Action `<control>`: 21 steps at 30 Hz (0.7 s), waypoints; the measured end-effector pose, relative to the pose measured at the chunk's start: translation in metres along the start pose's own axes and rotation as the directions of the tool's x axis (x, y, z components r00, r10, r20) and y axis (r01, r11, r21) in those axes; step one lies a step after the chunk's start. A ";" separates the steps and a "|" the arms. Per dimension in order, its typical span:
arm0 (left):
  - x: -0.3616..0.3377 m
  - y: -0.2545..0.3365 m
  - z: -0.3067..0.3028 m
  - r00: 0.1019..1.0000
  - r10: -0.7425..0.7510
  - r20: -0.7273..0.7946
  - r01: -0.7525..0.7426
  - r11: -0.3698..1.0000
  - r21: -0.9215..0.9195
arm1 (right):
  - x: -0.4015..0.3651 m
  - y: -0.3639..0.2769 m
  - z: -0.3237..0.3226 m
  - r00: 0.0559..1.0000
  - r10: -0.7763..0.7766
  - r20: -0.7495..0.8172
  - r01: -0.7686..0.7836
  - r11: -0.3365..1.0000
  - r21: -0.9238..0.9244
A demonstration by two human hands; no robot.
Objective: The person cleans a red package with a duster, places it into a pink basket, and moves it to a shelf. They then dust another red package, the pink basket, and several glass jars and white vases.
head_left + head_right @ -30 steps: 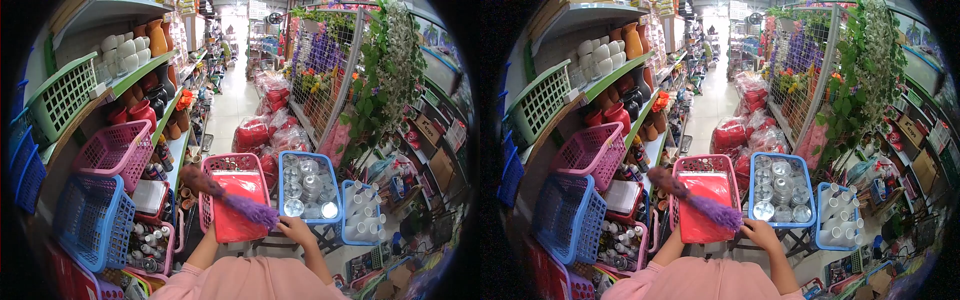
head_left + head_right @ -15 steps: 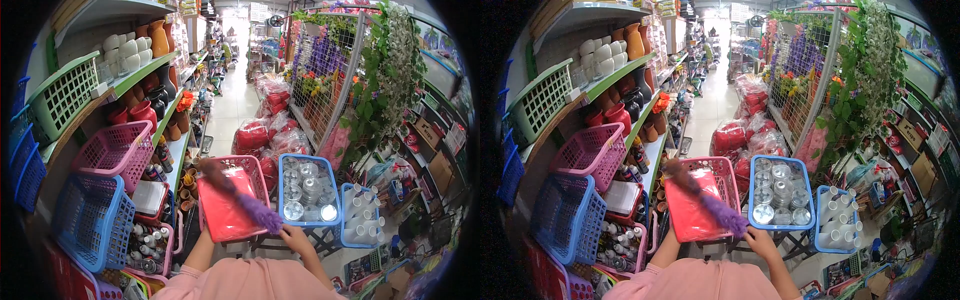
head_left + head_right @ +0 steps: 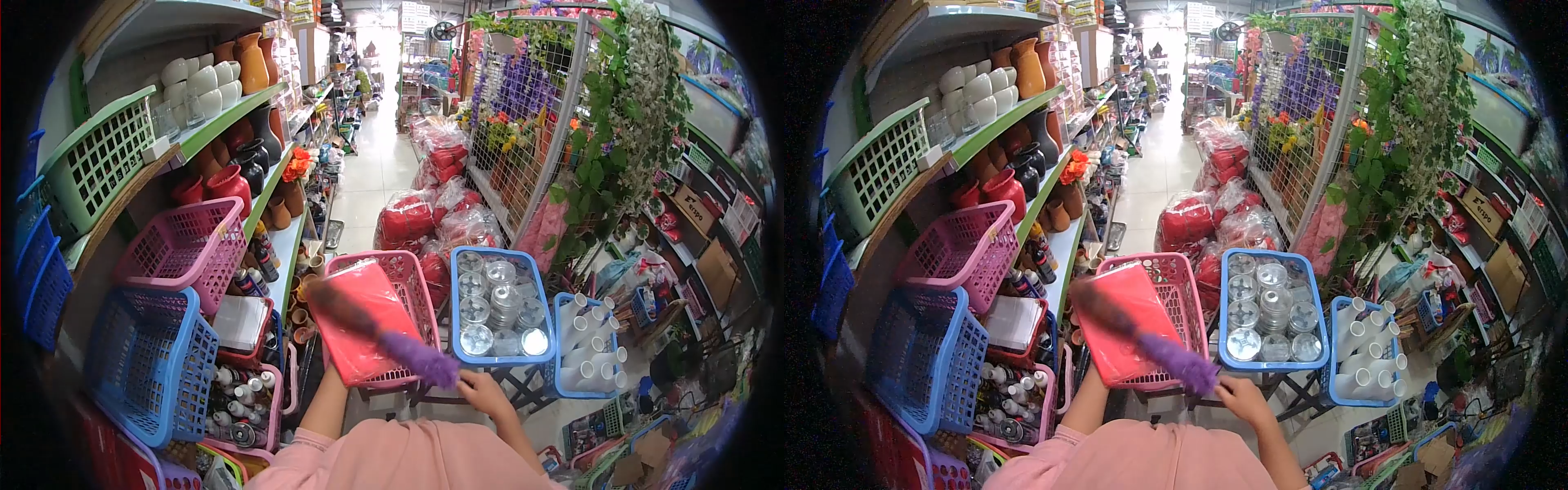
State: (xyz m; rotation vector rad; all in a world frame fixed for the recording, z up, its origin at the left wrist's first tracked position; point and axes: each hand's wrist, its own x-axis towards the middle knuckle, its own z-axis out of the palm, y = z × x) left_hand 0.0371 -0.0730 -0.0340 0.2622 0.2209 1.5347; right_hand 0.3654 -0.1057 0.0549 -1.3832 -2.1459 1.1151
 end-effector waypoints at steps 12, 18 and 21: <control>-0.006 0.000 -0.006 0.999 0.001 -0.044 -0.002 1.000 -0.015 | 0.008 0.004 0.016 0.990 0.038 -0.137 -0.024 0.994 0.107; -0.006 0.010 -0.011 0.999 -0.005 -0.051 0.004 1.000 -0.019 | 0.001 0.017 0.021 0.981 -0.162 0.105 0.142 0.973 0.180; 0.000 0.007 -0.007 0.999 -0.005 -0.052 0.003 1.000 -0.021 | 0.003 0.024 0.014 0.989 -0.028 0.144 0.004 0.987 0.159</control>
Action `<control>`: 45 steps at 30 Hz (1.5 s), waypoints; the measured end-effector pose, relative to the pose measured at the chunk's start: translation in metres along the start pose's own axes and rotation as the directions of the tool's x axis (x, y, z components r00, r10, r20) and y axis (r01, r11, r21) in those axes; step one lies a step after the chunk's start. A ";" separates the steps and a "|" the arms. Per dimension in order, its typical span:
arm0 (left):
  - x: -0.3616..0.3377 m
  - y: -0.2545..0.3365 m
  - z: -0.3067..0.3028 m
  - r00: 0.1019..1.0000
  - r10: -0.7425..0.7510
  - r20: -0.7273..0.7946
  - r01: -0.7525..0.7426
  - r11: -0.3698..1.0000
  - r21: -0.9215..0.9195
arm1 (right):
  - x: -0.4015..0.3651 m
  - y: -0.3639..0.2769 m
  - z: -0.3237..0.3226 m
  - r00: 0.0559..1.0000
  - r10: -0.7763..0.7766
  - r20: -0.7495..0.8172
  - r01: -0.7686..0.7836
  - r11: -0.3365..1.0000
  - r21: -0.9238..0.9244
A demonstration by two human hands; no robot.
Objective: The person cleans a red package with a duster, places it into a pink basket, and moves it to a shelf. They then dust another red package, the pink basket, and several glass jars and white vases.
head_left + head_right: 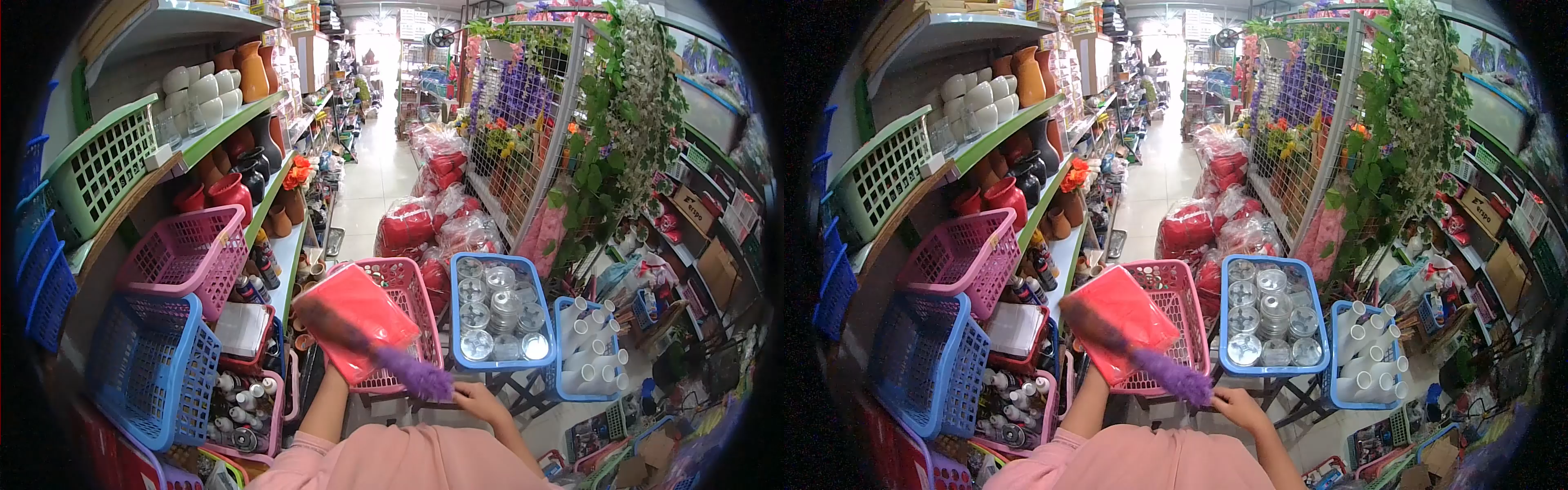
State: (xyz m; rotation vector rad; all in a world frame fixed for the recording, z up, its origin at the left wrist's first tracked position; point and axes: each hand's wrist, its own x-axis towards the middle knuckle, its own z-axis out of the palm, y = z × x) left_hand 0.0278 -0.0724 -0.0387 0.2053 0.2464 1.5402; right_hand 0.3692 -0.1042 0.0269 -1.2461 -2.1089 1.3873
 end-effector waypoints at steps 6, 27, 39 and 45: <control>-0.005 0.000 0.018 0.998 -0.046 0.045 0.048 0.998 -0.050 | -0.003 -0.006 0.006 0.970 -0.002 -0.242 -0.001 1.000 -0.014; 0.031 0.005 -0.080 0.994 -0.047 0.094 0.035 0.992 0.125 | -0.026 -0.020 -0.008 0.986 0.046 -0.161 -0.083 0.970 -0.230; 0.043 -0.008 -0.077 0.987 -0.088 0.136 0.039 0.945 0.325 | -0.014 0.018 0.010 0.952 -0.071 -0.297 0.001 0.974 -0.228; 0.065 -0.009 -0.065 0.983 -0.102 0.155 0.028 0.909 0.416 | -0.006 0.021 0.016 0.912 0.034 -0.410 -0.107 0.982 -0.157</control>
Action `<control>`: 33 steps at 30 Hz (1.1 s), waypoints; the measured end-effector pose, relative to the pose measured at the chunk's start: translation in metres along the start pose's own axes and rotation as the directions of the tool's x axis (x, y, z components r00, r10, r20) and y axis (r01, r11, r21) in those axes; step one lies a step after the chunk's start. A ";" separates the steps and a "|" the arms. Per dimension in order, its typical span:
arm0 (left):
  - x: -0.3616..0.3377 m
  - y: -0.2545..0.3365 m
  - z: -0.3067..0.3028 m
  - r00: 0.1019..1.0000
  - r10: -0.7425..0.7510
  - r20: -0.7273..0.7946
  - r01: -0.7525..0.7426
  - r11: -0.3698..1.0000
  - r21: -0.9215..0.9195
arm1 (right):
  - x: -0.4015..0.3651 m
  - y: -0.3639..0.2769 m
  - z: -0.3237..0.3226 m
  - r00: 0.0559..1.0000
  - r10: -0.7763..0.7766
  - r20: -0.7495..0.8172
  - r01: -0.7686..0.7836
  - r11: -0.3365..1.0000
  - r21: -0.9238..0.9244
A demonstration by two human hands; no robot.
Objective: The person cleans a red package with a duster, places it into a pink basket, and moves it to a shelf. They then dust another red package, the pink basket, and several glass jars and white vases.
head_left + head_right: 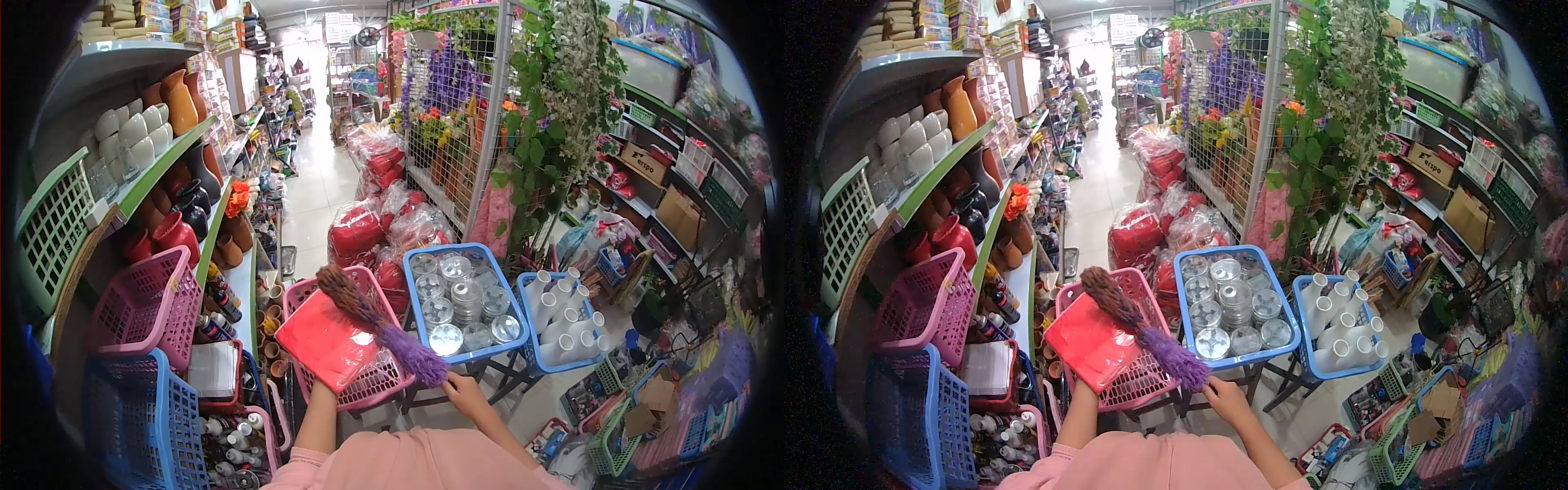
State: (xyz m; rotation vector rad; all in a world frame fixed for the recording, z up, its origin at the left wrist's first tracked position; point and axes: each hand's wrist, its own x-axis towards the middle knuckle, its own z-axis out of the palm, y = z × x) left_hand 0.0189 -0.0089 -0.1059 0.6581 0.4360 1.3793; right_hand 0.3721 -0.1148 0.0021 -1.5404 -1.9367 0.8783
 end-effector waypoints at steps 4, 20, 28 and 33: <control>0.001 -0.002 0.002 1.000 0.010 0.016 -0.011 0.998 0.066 | -0.006 -0.005 -0.001 0.981 -0.132 0.145 0.139 0.990 -0.036; -0.020 0.014 0.008 0.987 0.160 -0.028 -0.141 0.929 0.342 | 0.044 -0.028 -0.002 1.000 -0.019 -0.023 0.014 0.984 -0.176; -0.086 0.025 0.009 0.919 0.346 -0.186 -0.207 0.829 0.519 | 0.137 -0.041 0.036 0.967 -0.251 -0.033 0.232 0.930 -0.285; -0.133 0.032 0.017 0.849 0.461 -0.258 -0.210 0.743 0.636 | 0.183 -0.016 0.075 0.845 -0.529 0.082 0.493 0.711 -0.501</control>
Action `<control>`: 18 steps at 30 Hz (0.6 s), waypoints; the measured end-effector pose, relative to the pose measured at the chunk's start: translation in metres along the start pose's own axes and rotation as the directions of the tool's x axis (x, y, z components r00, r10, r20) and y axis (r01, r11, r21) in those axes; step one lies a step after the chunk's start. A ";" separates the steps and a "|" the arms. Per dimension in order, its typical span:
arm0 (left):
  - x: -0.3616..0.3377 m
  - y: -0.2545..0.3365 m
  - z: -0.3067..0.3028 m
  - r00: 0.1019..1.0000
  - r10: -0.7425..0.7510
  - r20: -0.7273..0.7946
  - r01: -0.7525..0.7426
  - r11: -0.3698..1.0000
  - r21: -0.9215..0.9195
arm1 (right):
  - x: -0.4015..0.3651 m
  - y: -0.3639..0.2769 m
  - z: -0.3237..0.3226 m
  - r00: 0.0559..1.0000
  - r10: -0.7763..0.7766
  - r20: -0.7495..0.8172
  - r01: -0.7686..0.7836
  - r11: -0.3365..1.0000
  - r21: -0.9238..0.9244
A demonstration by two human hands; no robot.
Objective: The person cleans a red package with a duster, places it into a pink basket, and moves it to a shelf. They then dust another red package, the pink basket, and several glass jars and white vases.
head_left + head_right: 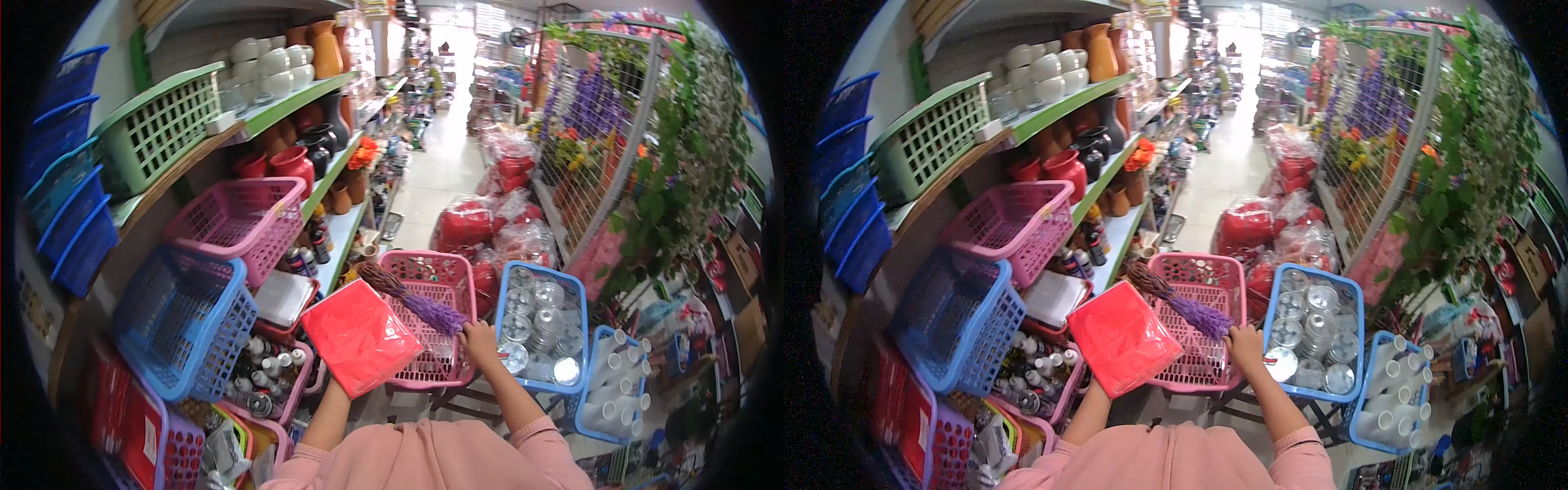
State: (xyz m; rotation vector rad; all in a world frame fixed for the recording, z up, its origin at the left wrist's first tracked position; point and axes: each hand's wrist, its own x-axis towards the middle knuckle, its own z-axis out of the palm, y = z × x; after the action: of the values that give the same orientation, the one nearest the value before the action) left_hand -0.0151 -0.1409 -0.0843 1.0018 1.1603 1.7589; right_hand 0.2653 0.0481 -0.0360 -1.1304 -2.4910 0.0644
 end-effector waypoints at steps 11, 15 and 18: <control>-0.061 0.049 0.001 0.952 0.146 -0.268 -0.074 0.963 0.261 | 0.005 -0.012 -0.025 0.975 0.036 0.218 -0.031 0.999 -0.026; -0.094 0.050 0.014 0.919 0.211 -0.334 -0.087 0.932 0.351 | -0.008 -0.050 -0.055 0.988 -0.157 -0.007 0.157 0.986 0.063; -0.115 0.049 0.030 0.881 0.257 -0.397 -0.076 0.906 0.417 | -0.029 -0.095 -0.087 0.879 -0.456 -0.142 0.475 0.806 0.352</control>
State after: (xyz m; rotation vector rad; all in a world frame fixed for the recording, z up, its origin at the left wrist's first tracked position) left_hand 0.0468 -0.2489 -0.0520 0.9742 1.8206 2.0088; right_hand 0.2480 -0.0475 0.0532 -0.3399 -2.4907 0.3541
